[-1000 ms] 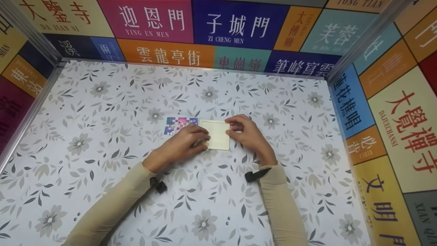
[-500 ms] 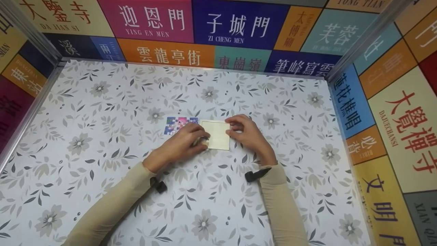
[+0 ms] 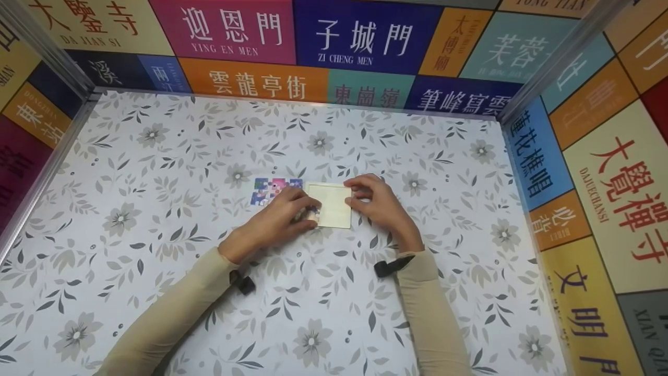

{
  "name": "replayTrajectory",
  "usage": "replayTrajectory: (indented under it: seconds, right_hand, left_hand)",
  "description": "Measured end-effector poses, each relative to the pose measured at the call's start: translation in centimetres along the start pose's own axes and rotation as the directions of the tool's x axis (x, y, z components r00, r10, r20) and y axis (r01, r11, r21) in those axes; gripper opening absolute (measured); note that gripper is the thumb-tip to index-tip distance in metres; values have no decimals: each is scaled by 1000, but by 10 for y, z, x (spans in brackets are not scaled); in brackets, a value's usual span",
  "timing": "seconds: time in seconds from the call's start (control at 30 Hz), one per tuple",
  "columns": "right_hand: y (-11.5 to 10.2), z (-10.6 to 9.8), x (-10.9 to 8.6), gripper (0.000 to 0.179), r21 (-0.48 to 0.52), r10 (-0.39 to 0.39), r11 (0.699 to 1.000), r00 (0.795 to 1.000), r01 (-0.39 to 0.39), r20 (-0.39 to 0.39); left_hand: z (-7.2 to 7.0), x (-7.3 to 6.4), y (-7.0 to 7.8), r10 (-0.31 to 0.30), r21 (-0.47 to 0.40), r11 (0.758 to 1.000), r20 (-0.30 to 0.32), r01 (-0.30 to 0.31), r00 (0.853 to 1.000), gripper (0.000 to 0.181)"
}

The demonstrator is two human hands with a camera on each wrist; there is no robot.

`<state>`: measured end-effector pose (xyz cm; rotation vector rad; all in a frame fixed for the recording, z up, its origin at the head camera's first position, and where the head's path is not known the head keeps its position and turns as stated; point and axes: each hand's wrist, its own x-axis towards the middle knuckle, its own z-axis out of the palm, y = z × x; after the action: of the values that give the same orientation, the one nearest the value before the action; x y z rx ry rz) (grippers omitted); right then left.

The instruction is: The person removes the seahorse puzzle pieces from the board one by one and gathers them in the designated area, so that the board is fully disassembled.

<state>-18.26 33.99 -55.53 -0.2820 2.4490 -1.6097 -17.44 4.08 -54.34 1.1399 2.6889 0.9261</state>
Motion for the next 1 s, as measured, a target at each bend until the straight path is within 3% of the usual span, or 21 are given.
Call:
replayTrajectory:
  seconds: [0.23,0.57,1.0]
  right_hand:
    - [0,-1,0,40,-8,6,1000,1000,-6,1]
    - [1,0,1,40,-13,9,1000,1000,-9,-5]
    - [0,0,1,40,18,-11,1000,1000,11,-7]
  left_hand:
    - [-1,-1,1,-4,-24,1000,-17,3,1000,52]
    - [-1,1,2,40,6,999,-29,-40,999,36]
    - [-1,2,1,62,54,997,-14,-62,998,36]
